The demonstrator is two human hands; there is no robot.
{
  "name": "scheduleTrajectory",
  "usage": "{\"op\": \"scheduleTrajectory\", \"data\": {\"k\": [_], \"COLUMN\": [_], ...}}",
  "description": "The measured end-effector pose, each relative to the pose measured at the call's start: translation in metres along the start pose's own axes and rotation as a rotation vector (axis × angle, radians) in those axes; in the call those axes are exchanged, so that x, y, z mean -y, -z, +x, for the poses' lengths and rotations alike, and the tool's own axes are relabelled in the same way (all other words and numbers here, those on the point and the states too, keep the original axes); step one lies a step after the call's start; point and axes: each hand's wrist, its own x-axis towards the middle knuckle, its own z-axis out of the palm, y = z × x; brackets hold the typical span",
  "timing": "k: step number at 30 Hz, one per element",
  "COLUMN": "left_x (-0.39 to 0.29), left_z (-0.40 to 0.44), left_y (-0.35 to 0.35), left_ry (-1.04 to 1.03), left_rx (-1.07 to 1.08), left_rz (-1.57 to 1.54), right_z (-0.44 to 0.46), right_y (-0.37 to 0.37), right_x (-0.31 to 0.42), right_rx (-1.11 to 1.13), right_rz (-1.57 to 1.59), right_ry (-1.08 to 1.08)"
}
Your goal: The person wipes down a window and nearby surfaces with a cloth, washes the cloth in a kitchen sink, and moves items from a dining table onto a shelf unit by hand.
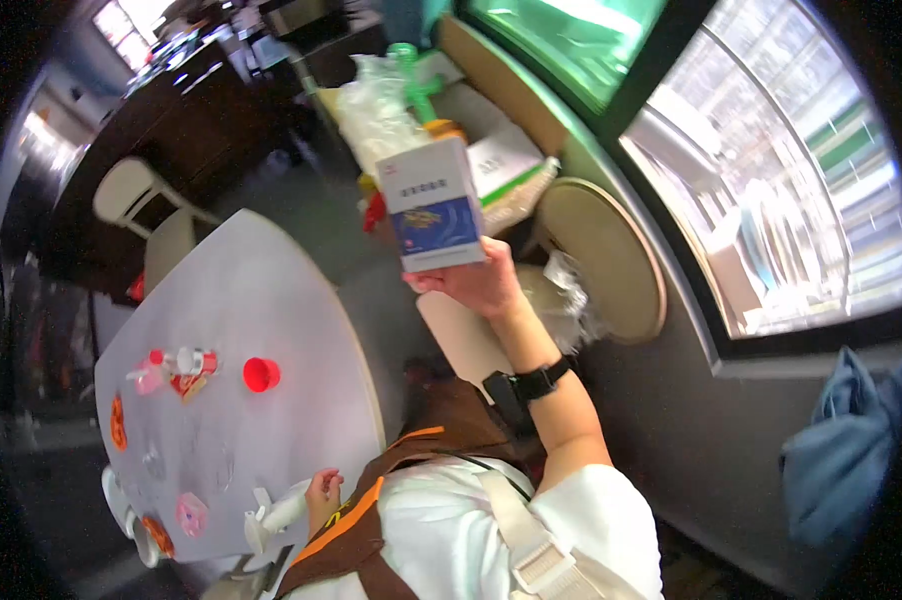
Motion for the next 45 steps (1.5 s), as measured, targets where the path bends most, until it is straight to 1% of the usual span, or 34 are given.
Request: {"op": "scheduleTrajectory", "data": {"k": [2, 4, 6, 10, 12, 14, 16, 19, 21, 24, 28, 30, 32, 33, 34, 35, 36, 37, 38, 39, 40, 41, 42, 44, 45], "left_x": [0.006, 0.005, 0.003, 0.0, -0.004, -0.009, -0.015, -0.023, -0.024, -0.018, -0.013, -0.021, -0.026, -0.025, -0.024, -0.029, -0.031, -0.047, -0.067, -0.076, -0.086, -0.105, -0.111, -0.132, -0.138], "left_z": [0.001, -0.001, -0.001, -0.001, 0.0, 0.0, 0.002, 0.001, 0.0, -0.003, -0.006, -0.007, -0.007, -0.009, -0.01, -0.013, -0.011, -0.015, -0.018, -0.023, -0.026, -0.035, -0.038, -0.066, -0.086], "left_y": [-0.004, -0.005, -0.005, -0.005, -0.005, -0.007, -0.007, -0.008, -0.008, -0.009, -0.008, -0.005, -0.001, -0.001, 0.001, 0.003, 0.0, 0.006, 0.015, 0.014, 0.017, 0.028, 0.031, 0.049, 0.055], "left_ry": [-0.008, 0.01, -0.032, -0.032, -0.058, -0.045, -0.031, -0.025, -0.047, -0.008, 0.002, -0.035, -0.052, -0.055, -0.048, -0.05, 0.014, -0.022, 0.075, -0.108, -0.158, -0.227, -0.279, -0.347, -0.293], "left_rx": [0.037, 0.036, 0.06, 0.053, 0.076, 0.072, 0.063, 0.035, 0.014, 0.02, -0.002, -0.019, -0.05, -0.038, -0.069, -0.066, -0.055, -0.035, 0.044, -0.037, -0.015, -0.044, -0.046, -0.202, -0.345], "left_rz": [-0.006, -0.007, -0.007, 0.023, 0.059, 0.068, 0.074, 0.082, 0.063, 0.059, 0.006, 0.086, 0.121, 0.094, 0.068, 0.064, 0.004, -0.059, -0.168, -0.262, -0.45, -0.57, -0.695, -0.695, -0.661], "right_z": [-0.012, -0.028, -0.046, -0.082, -0.092, -0.095, -0.09, -0.078, -0.068, -0.059, -0.052, -0.05, -0.049, -0.048, -0.041, -0.044, -0.045, -0.05, -0.008, 0.022, 0.034, 0.04, 0.033, 0.037, 0.04], "right_y": [0.002, 0.01, 0.021, 0.044, 0.038, 0.035, 0.032, 0.027, 0.021, 0.021, 0.041, 0.058, 0.073, 0.064, 0.069, 0.069, 0.082, 0.124, 0.07, -0.013, -0.079, -0.126, -0.181, -0.186, -0.191], "right_x": [0.005, 0.014, 0.024, 0.058, 0.068, 0.075, 0.073, 0.069, 0.066, 0.061, 0.053, 0.046, 0.035, 0.029, 0.027, 0.028, 0.032, 0.051, 0.023, -0.019, -0.052, -0.079, -0.1, -0.134, -0.154], "right_rx": [-0.072, -0.083, -0.328, -0.372, -0.354, -0.301, -0.317, -0.272, -0.117, -0.12, -0.068, -0.222, -0.335, -0.47, -0.522, -0.537, -0.525, -0.428, -0.272, -0.045, 0.193, 0.428, 0.691, 0.917, 1.046], "right_rz": [-0.111, -0.136, -0.465, -0.337, -0.349, -0.26, -0.27, -0.272, -0.195, -0.185, -0.154, -0.278, -0.29, -0.33, -0.43, -0.621, -0.92, -1.23, -1.212, -1.133, -1.048, -0.969, -0.82, -0.917, -0.924], "right_ry": [0.05, 0.08, 0.195, 0.283, 0.309, 0.301, 0.31, 0.26, 0.244, 0.174, 0.148, 0.208, 0.314, 0.381, 0.352, 0.273, 0.169, 0.028, 0.009, -0.031, -0.112, -0.201, -0.316, -0.381, -0.405]}}
